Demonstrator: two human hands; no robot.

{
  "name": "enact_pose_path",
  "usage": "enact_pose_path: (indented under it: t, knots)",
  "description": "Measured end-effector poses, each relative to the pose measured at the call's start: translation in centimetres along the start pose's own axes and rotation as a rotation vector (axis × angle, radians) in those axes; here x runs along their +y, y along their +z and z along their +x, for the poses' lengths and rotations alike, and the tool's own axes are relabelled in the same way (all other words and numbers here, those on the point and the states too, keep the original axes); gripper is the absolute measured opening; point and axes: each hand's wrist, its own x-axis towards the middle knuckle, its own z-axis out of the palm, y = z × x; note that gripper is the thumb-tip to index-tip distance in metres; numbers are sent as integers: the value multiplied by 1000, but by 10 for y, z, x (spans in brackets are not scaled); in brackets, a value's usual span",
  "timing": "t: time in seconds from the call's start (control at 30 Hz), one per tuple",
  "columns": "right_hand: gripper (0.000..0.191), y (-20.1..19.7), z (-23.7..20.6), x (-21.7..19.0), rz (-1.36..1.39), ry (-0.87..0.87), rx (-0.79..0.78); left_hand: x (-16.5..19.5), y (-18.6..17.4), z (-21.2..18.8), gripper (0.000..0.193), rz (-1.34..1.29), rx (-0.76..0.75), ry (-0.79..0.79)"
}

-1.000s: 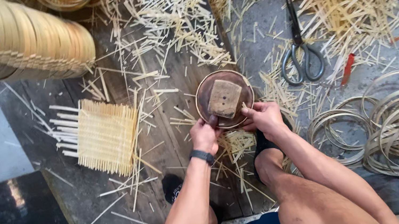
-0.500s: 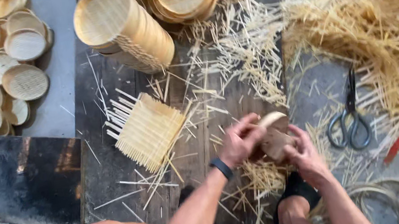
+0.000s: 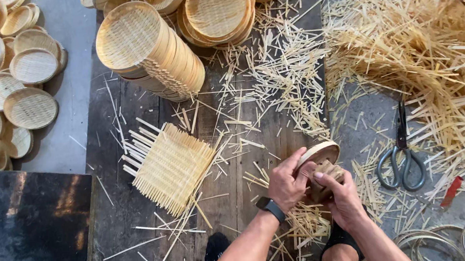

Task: The person sits on the floor assembling woven bamboo steamer baskets. They trim bamboo strips with shears, bend and fit thin bamboo rim rings around a woven mat, press the mat over a round wooden mold, and tuck the strips to secure the rim, working on one basket at a time.

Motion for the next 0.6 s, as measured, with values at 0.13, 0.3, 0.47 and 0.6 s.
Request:
enact_pose_path:
  t: [0.13,0.3,0.47,0.6]
  knots:
    - [34,-16,1,6,88,-29,-220,-16,7,-5,64,-179,-50,-160]
    - [25,-62,5,0,375,9,-379,-81,12,10,65,-24,-15,-409]
    - [55,-114,-10,1,358,60,-269,-151,-28,38,69,14,28,-569]
    - [55,-129,-17,33,378,80,-399,-143,-18,33,53,259,214,-289]
